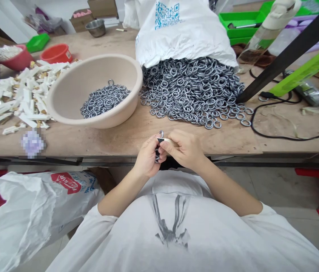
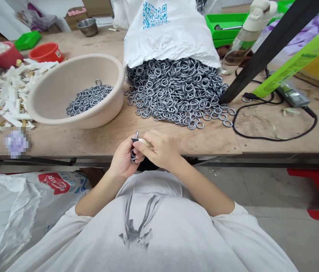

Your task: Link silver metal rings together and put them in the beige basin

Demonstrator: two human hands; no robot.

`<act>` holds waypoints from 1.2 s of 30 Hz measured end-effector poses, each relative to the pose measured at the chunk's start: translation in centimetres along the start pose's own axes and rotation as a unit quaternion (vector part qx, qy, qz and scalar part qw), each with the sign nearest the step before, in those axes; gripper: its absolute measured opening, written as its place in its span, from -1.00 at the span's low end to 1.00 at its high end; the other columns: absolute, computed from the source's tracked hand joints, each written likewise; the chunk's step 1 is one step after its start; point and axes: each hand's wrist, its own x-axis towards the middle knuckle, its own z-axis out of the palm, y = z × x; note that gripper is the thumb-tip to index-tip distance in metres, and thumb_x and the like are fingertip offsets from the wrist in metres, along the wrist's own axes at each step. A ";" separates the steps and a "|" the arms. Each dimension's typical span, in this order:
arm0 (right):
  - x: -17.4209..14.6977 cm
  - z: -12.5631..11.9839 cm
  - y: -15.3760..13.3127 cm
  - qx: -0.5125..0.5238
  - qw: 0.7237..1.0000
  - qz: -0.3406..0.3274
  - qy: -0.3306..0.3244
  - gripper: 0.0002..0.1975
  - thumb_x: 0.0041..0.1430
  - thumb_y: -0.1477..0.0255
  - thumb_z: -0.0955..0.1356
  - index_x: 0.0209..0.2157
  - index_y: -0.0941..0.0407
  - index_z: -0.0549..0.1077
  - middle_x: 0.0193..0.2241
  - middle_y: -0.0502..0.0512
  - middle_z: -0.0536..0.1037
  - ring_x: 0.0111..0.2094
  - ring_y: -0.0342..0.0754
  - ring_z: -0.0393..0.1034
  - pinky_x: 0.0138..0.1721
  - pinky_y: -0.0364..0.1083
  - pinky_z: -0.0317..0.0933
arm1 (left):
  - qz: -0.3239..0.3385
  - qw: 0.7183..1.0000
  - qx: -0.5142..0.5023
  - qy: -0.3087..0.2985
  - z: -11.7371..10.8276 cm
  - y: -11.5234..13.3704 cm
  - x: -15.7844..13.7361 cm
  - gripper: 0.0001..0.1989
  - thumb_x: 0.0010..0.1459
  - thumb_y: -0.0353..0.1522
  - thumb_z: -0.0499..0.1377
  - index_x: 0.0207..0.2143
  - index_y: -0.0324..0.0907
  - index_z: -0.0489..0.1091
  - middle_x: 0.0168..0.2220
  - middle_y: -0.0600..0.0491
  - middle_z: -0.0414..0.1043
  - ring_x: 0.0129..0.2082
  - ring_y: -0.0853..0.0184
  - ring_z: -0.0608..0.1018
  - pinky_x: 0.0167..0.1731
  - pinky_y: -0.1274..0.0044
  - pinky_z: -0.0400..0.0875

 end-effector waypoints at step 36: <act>-1.3 -2.4 9.3 0.229 0.920 0.236 0.213 -0.53 0.16 0.01 0.40 -0.54 0.08 0.27 -0.64 -0.17 0.13 -0.57 -0.21 -0.06 -0.51 -0.15 -0.08 | 0.264 0.433 0.812 0.289 -1.3 22.3 3.3 -0.72 0.28 -0.31 0.13 -0.27 -0.44 0.39 -0.27 -0.07 0.45 -0.01 0.12 0.44 0.15 0.13 0.26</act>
